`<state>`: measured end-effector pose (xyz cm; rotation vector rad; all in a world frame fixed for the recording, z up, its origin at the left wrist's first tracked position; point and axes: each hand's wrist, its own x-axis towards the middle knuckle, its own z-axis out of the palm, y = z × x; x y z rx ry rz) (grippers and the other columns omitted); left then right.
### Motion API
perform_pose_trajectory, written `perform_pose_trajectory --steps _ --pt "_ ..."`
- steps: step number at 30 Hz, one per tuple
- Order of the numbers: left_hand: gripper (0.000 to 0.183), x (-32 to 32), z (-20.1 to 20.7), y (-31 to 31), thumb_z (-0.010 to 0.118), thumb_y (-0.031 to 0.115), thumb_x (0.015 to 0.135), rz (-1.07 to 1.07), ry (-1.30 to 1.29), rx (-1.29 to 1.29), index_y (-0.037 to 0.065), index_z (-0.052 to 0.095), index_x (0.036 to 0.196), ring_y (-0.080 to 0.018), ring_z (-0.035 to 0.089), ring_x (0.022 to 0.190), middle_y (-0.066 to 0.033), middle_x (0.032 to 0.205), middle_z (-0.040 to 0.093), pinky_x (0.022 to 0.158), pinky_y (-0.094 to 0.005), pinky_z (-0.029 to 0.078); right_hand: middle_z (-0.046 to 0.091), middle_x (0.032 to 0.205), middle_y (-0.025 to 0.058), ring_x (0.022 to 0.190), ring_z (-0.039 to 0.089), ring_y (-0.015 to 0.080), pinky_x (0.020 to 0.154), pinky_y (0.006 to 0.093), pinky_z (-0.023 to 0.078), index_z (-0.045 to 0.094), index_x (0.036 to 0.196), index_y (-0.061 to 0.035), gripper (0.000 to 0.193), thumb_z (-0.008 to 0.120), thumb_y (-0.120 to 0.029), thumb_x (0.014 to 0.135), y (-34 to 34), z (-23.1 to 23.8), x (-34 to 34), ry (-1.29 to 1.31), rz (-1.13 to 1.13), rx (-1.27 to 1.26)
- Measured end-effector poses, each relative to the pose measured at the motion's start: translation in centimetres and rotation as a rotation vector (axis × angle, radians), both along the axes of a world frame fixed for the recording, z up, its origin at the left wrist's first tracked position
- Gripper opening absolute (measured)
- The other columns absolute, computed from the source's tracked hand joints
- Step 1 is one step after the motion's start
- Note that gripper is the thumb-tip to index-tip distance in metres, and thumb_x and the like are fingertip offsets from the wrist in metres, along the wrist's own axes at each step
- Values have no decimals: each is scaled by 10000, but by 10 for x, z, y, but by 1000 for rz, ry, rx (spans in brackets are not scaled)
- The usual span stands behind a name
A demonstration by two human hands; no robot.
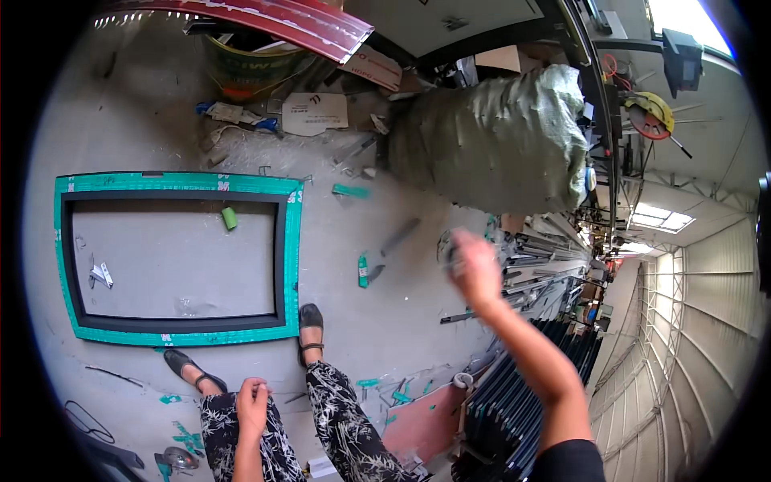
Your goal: The person applies adhesive tape around the edges and corners of a metal window frame by hand, then moves and sets the frame onto a foam sheet on the floor.
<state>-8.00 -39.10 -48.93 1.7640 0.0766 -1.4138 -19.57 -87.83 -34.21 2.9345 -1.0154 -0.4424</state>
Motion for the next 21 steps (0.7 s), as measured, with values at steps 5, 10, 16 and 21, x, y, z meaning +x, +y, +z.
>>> perform_pose_trajectory --steps 5,10,16,21 --pt "105 -9 9 -6 535 71 947 168 206 -46 2 586 1007 -155 654 799 -83 827 653 727 -300 525 528 1277 219 1157 515 376 978 420 463 392 1409 -124 801 755 -55 699 -189 180 -24 73 95 -694" --pt "138 -14 9 -5 519 107 979 196 209 -124 10 583 1053 -156 656 864 -75 916 648 767 -289 528 465 1381 199 1290 425 368 1087 432 344 429 1399 -96 751 753 -57 723 -95 125 50 -24 108 -478" --pt "162 18 15 23 503 137 992 383 258 -65 12 577 1065 -145 642 887 -74 936 656 783 -262 497 581 1214 135 1129 537 357 946 418 474 603 1169 -86 471 728 -85 715 142 -145 134 8 221 599" --pt "161 20 16 41 525 117 980 443 236 10 -10 586 1057 -148 658 866 -90 906 676 796 -270 513 584 1094 224 1014 577 404 880 455 494 551 1197 -34 527 757 -152 728 216 -335 220 -89 140 543"
